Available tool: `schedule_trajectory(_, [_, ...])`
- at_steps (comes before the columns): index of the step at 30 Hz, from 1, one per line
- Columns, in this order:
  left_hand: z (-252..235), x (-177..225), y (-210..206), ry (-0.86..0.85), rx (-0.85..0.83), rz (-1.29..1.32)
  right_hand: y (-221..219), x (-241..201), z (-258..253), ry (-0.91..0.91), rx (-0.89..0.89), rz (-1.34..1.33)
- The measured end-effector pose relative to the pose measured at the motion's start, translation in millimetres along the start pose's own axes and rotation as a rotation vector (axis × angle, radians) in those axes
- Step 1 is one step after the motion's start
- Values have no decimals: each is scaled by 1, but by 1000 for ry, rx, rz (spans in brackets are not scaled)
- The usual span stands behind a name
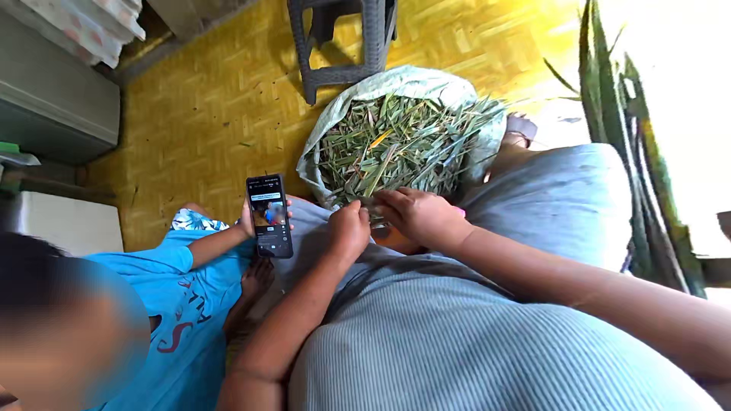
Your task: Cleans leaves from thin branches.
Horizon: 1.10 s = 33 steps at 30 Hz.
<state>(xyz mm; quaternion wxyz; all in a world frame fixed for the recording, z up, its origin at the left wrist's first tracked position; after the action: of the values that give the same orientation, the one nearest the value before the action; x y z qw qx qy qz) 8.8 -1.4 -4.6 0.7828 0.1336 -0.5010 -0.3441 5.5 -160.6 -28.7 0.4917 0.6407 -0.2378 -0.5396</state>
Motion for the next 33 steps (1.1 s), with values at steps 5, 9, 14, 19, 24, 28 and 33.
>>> schedule_trajectory(5, [8,13,-5,-37,38,-109,7,6,-6,-74,-34,13])
schedule_trajectory(9, [10,16,-7,-44,60,-177,18,19,-15,-124,-89,101])
schedule_trajectory(14, [14,16,-6,-28,72,-194,37,62,-35,-325,-87,90])
schedule_trajectory(19, [12,17,-9,-4,80,-222,56,61,-38,-413,-50,-50])
schedule_trajectory(24, [9,20,-12,-13,119,-240,34,19,-10,-189,-147,-150])
schedule_trajectory(28, [10,22,-17,-30,138,-305,18,11,-3,-153,-152,-85])
schedule_trajectory(33, [13,19,-21,-67,152,-324,22,18,-6,-177,-170,-45])
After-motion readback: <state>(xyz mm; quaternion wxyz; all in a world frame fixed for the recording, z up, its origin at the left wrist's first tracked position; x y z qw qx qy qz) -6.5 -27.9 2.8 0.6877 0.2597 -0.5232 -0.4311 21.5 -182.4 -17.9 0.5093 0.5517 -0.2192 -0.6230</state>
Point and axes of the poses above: each hand's wrist, its own z-axis away from the middle knuckle, its own y-axis out of the back of the hand, x = y × z, the point moved 1 cm from there along -z, towards the middle knuckle, and after that the axes turned 10 degrees about z, right-handed, at the moved point
